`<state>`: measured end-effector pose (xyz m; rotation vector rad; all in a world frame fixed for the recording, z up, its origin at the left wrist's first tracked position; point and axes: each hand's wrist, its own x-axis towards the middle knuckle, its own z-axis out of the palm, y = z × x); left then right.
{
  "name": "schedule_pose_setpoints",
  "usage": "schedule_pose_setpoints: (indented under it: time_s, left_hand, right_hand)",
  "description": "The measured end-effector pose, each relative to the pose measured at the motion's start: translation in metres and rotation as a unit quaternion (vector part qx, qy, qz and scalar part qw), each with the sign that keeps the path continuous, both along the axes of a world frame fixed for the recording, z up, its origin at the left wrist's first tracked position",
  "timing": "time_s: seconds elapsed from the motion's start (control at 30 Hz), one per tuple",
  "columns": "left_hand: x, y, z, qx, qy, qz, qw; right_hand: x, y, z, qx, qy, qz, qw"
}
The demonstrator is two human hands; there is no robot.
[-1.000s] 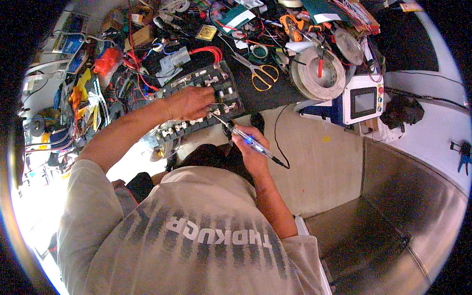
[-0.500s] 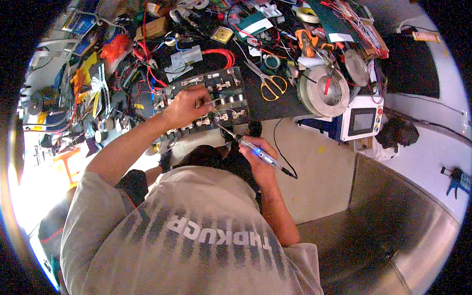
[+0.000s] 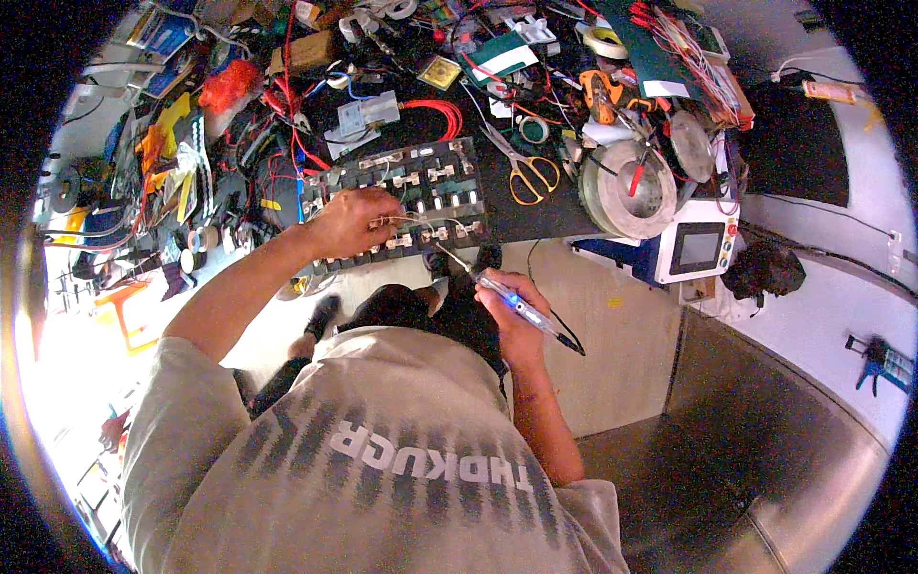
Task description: The person solders wires and connectors onto a battery pack assembly using a soldering iron, handling wires and a small circuit board component.
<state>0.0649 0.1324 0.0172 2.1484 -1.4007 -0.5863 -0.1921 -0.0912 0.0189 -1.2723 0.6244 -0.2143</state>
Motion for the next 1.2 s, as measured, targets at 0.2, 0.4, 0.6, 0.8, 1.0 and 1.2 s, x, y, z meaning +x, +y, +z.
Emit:
schedule_pose_setpoints:
  time_s: [0.2,0.4,0.6,0.8,1.0,1.2]
  left_hand:
    - [-0.003,-0.003,-0.006,-0.037,-0.034,-0.010,0.999]
    - [-0.010,0.003,0.000,0.021,-0.058,-0.030,0.998]
    - [0.008,0.004,-0.001,0.022,-0.082,-0.110,0.990]
    - [0.031,-0.001,-0.009,-0.029,-0.065,-0.231,0.970]
    - [0.048,-0.018,-0.022,-0.008,-0.072,-0.320,0.945]
    - [0.053,-0.022,-0.017,-0.026,-0.071,-0.354,0.932]
  right_hand:
    - [-0.007,-0.009,0.013,0.018,-0.014,-0.028,0.999]
    - [-0.009,-0.022,0.024,0.011,-0.035,-0.021,0.999]
    - [-0.009,-0.018,0.025,0.014,-0.052,-0.033,0.998]
    - [-0.004,0.020,0.026,0.062,-0.060,-0.110,0.990]
    - [-0.005,0.070,0.028,0.059,-0.078,-0.226,0.969]
    - [-0.019,0.118,0.030,0.066,-0.079,-0.287,0.952]
